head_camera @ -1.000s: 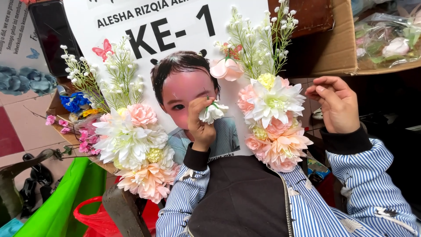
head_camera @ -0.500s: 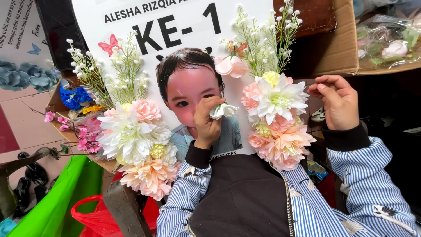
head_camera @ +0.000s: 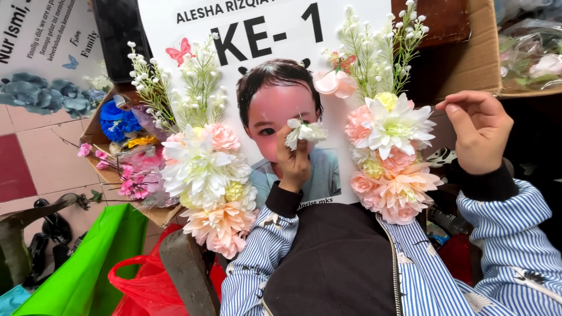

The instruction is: Arranging and adjusting the positions of artificial flowers on a custom birthday board.

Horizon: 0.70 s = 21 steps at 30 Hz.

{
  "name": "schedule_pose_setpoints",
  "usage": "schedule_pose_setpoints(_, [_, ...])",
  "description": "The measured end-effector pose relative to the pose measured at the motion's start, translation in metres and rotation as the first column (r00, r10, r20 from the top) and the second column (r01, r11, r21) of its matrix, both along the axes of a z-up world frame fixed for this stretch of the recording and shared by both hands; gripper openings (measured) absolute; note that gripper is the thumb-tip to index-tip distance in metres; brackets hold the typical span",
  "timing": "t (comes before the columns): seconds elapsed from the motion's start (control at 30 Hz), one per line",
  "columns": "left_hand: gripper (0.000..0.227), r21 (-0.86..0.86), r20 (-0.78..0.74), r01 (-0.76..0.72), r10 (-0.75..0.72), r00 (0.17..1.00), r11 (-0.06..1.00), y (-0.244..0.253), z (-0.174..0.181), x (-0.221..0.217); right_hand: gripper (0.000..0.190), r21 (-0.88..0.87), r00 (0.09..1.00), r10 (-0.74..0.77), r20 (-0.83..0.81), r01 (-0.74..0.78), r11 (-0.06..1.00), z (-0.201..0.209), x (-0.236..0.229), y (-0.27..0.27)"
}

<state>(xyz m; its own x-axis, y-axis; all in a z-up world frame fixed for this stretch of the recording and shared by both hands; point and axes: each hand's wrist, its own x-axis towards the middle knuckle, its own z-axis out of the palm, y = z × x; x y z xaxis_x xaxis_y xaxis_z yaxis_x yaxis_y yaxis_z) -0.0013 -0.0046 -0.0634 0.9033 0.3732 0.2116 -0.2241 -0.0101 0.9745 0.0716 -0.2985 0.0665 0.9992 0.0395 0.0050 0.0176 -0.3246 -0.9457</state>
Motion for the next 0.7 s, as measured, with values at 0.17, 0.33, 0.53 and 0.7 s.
schedule_pose_setpoints(0.17, [0.051,0.045,0.011,-0.028,0.028,1.0,0.999,-0.001,0.0,0.003,0.021,0.013,0.98,0.198,0.008,-0.198,0.98,0.052,-0.004,0.04])
schedule_pose_setpoints(0.33, [0.038,0.093,0.065,-0.008,0.002,0.998,0.996,-0.003,0.01,0.008,0.049,-0.362,0.841,0.53,0.11,-0.462,0.809,0.078,0.014,0.097])
schedule_pose_setpoints(0.53, [0.027,0.206,0.104,0.017,-0.039,0.994,0.978,0.006,0.017,0.01,0.066,-0.819,0.641,0.738,0.209,-0.298,0.49,0.033,0.006,0.151])
schedule_pose_setpoints(0.7, [0.024,0.138,0.193,-0.032,0.005,0.981,0.99,0.006,0.023,0.013,0.042,-0.844,0.566,0.763,0.313,-0.203,0.497,0.02,0.024,0.165])
